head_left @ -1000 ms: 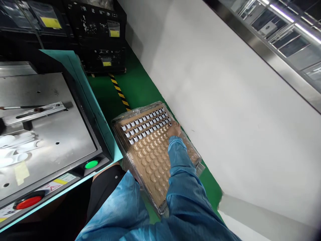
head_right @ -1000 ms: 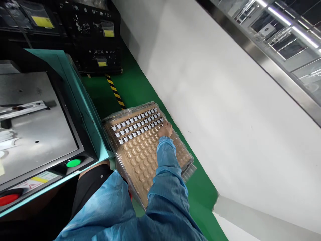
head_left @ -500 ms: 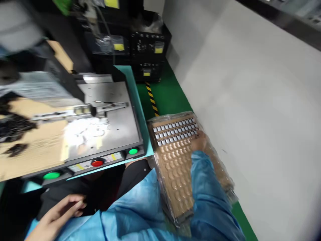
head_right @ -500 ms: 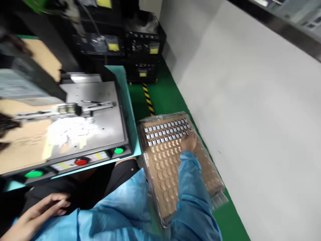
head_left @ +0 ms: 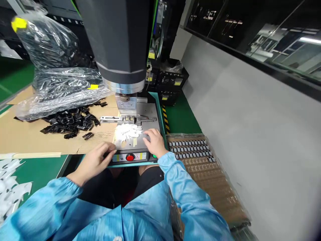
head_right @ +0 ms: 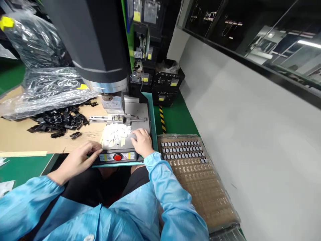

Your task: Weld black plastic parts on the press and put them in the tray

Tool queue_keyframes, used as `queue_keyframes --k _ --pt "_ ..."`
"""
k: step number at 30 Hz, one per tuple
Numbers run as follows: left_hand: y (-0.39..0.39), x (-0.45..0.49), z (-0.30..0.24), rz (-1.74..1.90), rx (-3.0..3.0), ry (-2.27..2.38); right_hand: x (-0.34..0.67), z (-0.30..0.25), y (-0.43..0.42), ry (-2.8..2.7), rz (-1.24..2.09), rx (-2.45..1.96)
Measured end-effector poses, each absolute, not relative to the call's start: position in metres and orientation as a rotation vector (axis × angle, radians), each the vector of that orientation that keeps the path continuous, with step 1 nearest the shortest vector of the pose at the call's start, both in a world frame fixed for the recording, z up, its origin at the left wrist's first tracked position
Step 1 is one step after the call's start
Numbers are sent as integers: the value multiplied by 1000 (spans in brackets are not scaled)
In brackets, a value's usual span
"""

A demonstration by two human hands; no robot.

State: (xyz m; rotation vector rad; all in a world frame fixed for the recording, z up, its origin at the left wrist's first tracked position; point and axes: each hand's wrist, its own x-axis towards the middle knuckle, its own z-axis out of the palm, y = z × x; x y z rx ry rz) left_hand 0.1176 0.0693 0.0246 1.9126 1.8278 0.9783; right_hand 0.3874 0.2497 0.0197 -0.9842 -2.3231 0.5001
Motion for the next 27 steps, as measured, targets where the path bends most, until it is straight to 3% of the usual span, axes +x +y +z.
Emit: queue_keyframes --k 8,22,27 --pt "121 105 -2 990 2021 1824 349 6 260 -2376 358 -1097" --pt "124 102 -13 1172 1892 1747 351 5 255 -2419 186 -1210" --pt "121 105 -10 1329 1811 1691 361 6 240 -2119 457 -1247"
